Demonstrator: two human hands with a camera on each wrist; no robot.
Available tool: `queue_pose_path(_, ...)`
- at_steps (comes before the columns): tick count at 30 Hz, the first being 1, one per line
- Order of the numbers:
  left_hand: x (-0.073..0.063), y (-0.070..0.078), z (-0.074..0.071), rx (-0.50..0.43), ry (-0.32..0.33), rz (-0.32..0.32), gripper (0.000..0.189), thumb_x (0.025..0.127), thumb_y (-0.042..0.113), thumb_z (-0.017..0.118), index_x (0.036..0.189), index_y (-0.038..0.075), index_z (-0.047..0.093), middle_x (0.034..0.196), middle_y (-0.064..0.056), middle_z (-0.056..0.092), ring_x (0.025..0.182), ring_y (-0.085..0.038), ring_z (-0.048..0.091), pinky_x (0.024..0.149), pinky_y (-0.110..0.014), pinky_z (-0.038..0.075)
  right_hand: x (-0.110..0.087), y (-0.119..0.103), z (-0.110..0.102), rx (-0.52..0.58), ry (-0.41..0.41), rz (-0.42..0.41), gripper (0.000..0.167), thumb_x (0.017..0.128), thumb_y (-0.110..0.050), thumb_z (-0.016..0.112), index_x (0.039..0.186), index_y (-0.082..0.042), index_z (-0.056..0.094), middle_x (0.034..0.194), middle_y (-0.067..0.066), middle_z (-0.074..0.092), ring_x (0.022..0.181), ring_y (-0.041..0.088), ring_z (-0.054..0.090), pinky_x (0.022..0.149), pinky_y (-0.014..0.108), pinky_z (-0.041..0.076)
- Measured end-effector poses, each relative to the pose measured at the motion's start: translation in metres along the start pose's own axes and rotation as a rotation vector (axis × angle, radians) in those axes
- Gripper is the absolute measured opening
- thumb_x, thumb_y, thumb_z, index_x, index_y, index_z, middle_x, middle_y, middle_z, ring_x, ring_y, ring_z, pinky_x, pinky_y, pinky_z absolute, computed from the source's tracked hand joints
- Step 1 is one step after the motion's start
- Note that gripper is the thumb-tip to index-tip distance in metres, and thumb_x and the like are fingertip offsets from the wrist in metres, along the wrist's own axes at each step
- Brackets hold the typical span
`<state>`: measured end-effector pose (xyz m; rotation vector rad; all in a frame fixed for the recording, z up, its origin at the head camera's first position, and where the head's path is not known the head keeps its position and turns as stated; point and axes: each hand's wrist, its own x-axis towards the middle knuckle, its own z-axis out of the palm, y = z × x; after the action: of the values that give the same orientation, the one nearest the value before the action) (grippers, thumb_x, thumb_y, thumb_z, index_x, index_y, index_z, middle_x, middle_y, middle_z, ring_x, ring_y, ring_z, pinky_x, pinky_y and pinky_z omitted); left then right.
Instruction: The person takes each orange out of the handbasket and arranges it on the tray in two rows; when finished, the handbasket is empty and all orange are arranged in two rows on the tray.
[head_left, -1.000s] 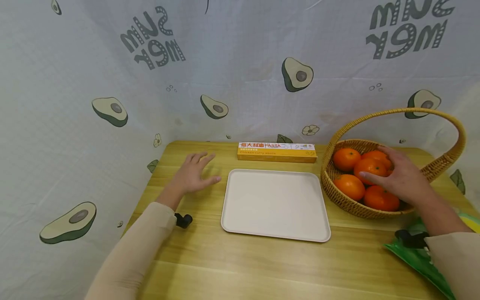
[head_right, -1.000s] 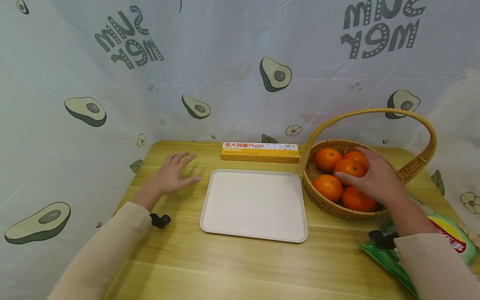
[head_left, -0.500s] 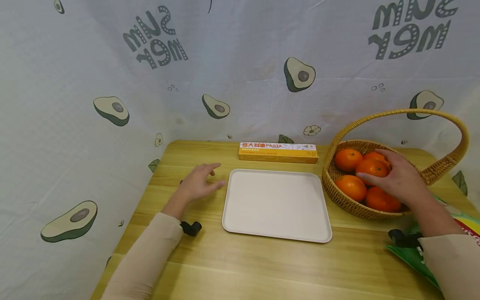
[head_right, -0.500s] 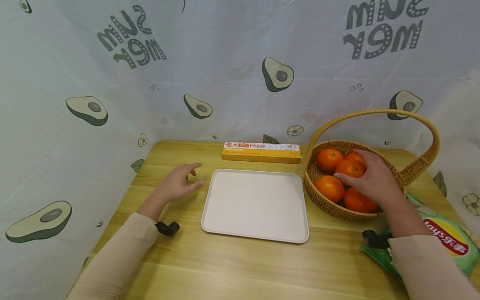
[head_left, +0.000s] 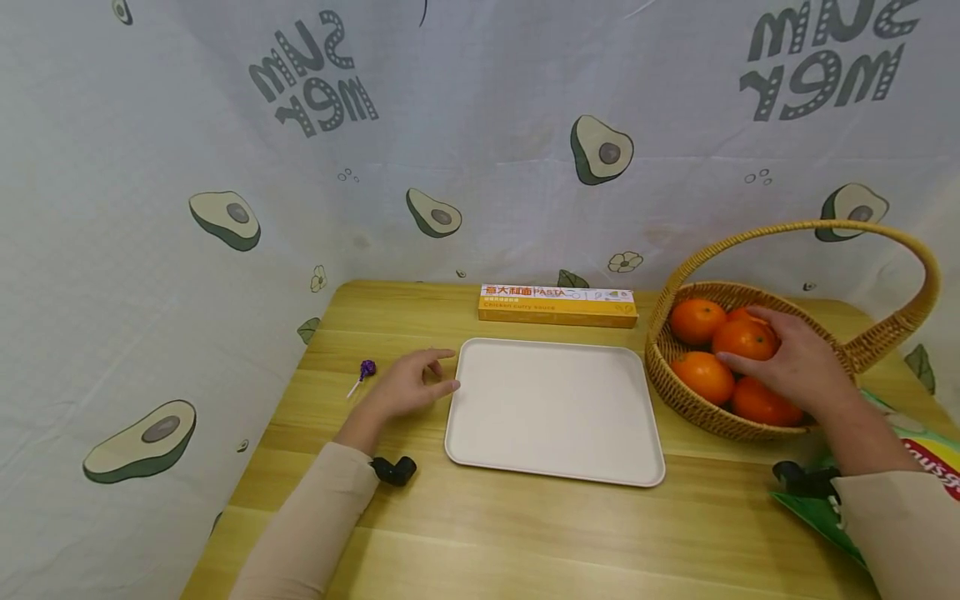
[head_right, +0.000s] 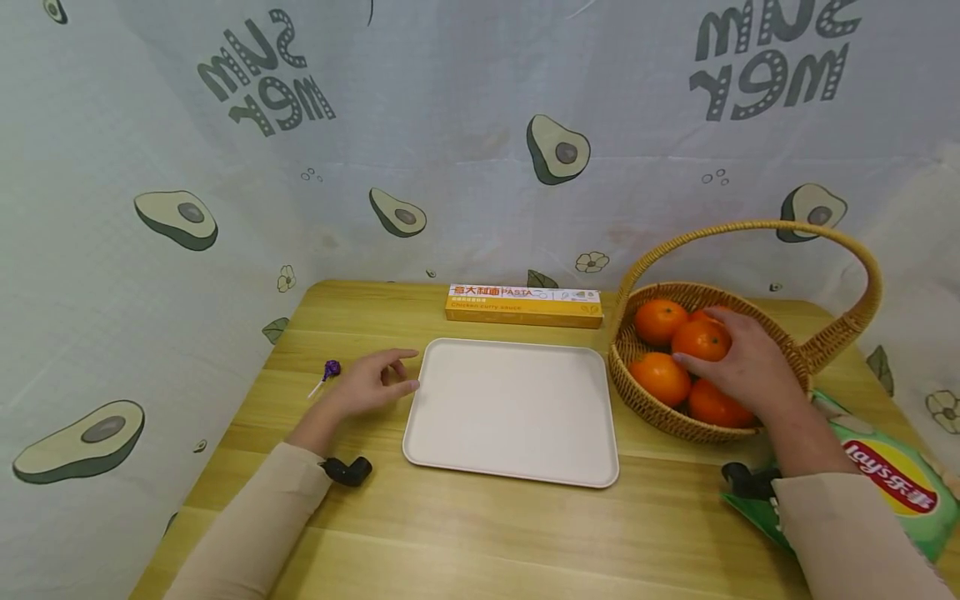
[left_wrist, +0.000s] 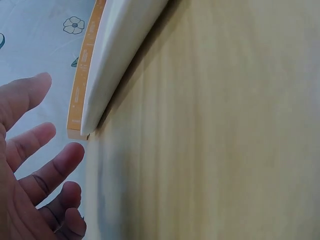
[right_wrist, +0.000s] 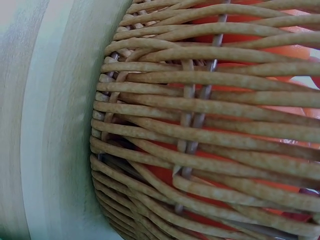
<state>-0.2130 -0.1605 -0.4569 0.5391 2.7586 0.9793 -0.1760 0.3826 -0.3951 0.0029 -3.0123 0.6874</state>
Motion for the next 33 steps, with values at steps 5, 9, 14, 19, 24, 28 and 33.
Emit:
queue_pose_path(5,0.001,-0.004,0.01,-0.048,0.009,0.018,0.052,0.092,0.034,0.075,0.139,0.016,0.063,0.104,-0.003,0.067,0.088,-0.017,0.055,0.081,-0.033,0.047,0.001,0.003,0.001,-0.009,0.004,0.004,0.095,0.091,-0.049,0.073,0.155,0.007,0.03,0.144,0.041,0.037,0.119,0.057,0.04,0.09,0.073,0.038)
queue_pose_path(9,0.002,-0.009,0.016,-0.078,0.011,0.015,0.048,0.091,0.031,0.077,0.135,0.017,0.067,0.103,-0.001,0.066,0.089,-0.016,0.054,0.082,-0.033,0.046,0.001,0.004,0.002,-0.012,0.002,0.005,0.093,0.092,-0.049,0.072,0.153,0.008,0.031,0.142,0.041,0.038,0.117,0.056,0.042,0.089,0.072,0.038)
queue_pose_path(14,0.002,-0.011,0.02,-0.111,0.033,0.028,0.045,0.089,0.028,0.079,0.131,0.015,0.069,0.103,0.0,0.068,0.093,-0.017,0.056,0.087,-0.035,0.045,0.002,0.006,0.001,-0.029,-0.002,0.003,0.092,0.093,-0.049,0.071,0.152,0.008,0.031,0.141,0.041,0.039,0.115,0.056,0.042,0.088,0.071,0.038)
queue_pose_path(19,0.001,-0.012,0.023,-0.136,0.053,0.027,0.043,0.089,0.026,0.079,0.129,0.015,0.071,0.103,0.0,0.069,0.097,-0.018,0.056,0.091,-0.036,0.044,0.003,0.006,0.001,-0.043,-0.007,0.004,0.09,0.093,-0.05,0.069,0.152,0.007,0.031,0.139,0.041,0.039,0.114,0.056,0.042,0.087,0.071,0.038)
queue_pose_path(24,0.0,-0.013,0.026,-0.14,0.073,0.009,0.043,0.089,0.026,0.08,0.129,0.016,0.071,0.104,0.001,0.069,0.1,-0.017,0.056,0.093,-0.036,0.044,0.003,0.006,0.001,-0.053,-0.018,0.006,0.089,0.094,-0.05,0.068,0.152,0.006,0.031,0.138,0.04,0.04,0.112,0.056,0.043,0.086,0.071,0.039)
queue_pose_path(28,-0.001,-0.014,0.027,-0.142,0.083,-0.001,0.043,0.088,0.026,0.08,0.129,0.017,0.071,0.105,0.001,0.069,0.102,-0.019,0.056,0.093,-0.037,0.043,0.003,0.006,0.001,-0.054,-0.022,0.012,0.088,0.094,-0.05,0.068,0.152,0.005,0.031,0.138,0.041,0.039,0.112,0.057,0.043,0.086,0.071,0.039)
queue_pose_path(33,-0.003,-0.015,0.028,-0.14,0.104,0.009,0.042,0.088,0.027,0.08,0.128,0.017,0.072,0.104,0.001,0.069,0.102,-0.019,0.056,0.094,-0.039,0.042,0.003,0.005,0.002,-0.051,-0.019,0.013,0.088,0.094,-0.05,0.068,0.152,0.005,0.031,0.139,0.04,0.04,0.112,0.056,0.043,0.086,0.071,0.039)
